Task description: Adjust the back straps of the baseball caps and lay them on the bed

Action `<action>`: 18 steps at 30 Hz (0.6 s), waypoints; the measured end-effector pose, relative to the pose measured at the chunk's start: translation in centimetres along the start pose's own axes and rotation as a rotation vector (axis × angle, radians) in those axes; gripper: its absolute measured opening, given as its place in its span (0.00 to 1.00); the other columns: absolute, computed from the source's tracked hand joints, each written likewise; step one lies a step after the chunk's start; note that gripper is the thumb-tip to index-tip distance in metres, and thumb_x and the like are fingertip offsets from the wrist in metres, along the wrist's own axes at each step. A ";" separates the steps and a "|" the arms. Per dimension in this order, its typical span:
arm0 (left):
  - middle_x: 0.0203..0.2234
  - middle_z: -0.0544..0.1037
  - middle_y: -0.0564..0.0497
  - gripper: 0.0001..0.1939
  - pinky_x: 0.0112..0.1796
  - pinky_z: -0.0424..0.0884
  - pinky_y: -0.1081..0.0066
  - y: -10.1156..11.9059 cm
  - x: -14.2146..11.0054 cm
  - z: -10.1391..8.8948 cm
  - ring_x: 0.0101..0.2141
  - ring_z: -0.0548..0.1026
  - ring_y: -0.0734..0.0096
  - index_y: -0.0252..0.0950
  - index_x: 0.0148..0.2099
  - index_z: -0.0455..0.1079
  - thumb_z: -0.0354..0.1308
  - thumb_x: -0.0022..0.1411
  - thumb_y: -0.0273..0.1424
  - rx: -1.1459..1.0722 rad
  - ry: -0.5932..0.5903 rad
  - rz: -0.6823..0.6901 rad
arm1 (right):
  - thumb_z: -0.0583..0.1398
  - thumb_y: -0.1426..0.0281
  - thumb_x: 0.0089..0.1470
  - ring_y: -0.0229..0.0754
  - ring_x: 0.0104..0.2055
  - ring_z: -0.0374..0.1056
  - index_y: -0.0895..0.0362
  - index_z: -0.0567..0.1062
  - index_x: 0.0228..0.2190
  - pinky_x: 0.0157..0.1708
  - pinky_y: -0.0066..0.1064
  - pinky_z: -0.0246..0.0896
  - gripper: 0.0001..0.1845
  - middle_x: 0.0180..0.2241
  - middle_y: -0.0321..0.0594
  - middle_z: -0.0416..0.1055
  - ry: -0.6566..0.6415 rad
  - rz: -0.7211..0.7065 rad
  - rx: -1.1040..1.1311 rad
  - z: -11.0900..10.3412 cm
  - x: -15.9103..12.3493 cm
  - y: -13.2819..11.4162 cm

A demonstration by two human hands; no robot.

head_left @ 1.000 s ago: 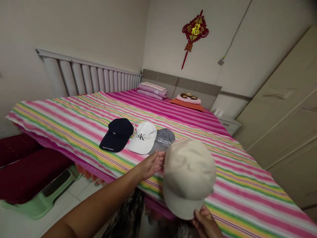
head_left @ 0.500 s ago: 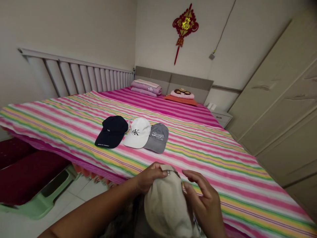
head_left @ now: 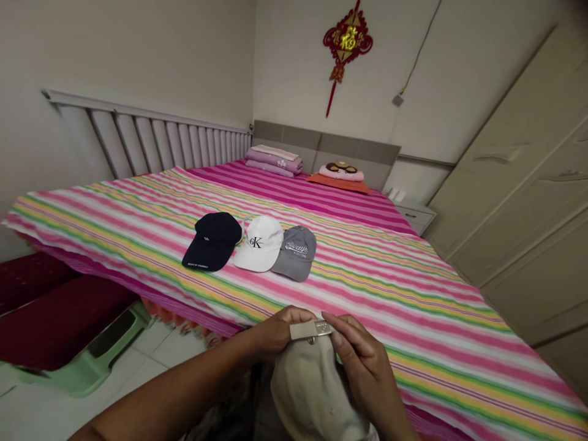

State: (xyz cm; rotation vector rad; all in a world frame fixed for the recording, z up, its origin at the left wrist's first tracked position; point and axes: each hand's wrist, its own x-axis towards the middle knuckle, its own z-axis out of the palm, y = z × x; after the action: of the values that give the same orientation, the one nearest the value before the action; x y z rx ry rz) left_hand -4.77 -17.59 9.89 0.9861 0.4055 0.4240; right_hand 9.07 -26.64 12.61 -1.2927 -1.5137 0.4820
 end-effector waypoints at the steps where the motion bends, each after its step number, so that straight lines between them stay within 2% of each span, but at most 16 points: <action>1: 0.17 0.68 0.54 0.16 0.23 0.57 0.77 0.1 -0.1 0.1 0.17 0.62 0.82 0.29 0.25 0.69 0.66 0.39 0.37 -0.009 -0.003 -0.005 | 0.55 0.68 0.52 0.40 0.33 0.67 0.51 0.74 0.43 0.33 0.27 0.62 0.15 0.30 0.38 0.71 0.003 0.008 0.008 0.0 -0.1 0.0; 5: 0.17 0.66 0.55 0.17 0.22 0.55 0.78 0.2 -0.4 0.3 0.18 0.60 0.82 0.30 0.25 0.68 0.67 0.37 0.37 0.025 0.020 0.041 | 0.55 0.68 0.53 0.39 0.32 0.66 0.50 0.74 0.43 0.32 0.28 0.62 0.15 0.29 0.38 0.69 -0.003 0.046 0.066 0.2 -0.3 0.2; 13: 0.16 0.60 0.57 0.16 0.22 0.51 0.76 0.4 -0.8 0.0 0.20 0.55 0.80 0.32 0.22 0.64 0.63 0.41 0.39 0.205 0.030 0.114 | 0.58 0.66 0.50 0.41 0.34 0.66 0.52 0.76 0.40 0.31 0.28 0.62 0.14 0.31 0.40 0.70 -0.016 0.104 0.169 0.4 -0.3 0.4; 18: 0.18 0.62 0.56 0.15 0.24 0.52 0.76 0.6 -1.0 -0.1 0.21 0.56 0.80 0.32 0.26 0.65 0.61 0.43 0.40 0.241 -0.029 0.113 | 0.59 0.65 0.49 0.40 0.32 0.66 0.51 0.76 0.40 0.31 0.28 0.61 0.14 0.31 0.38 0.71 -0.016 0.209 0.273 0.5 -0.3 0.4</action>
State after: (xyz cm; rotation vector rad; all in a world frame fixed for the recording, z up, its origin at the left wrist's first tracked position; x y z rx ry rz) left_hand -5.78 -17.79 10.50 1.2522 0.3815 0.4699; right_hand 8.78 -26.61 11.92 -1.2363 -1.2797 0.8064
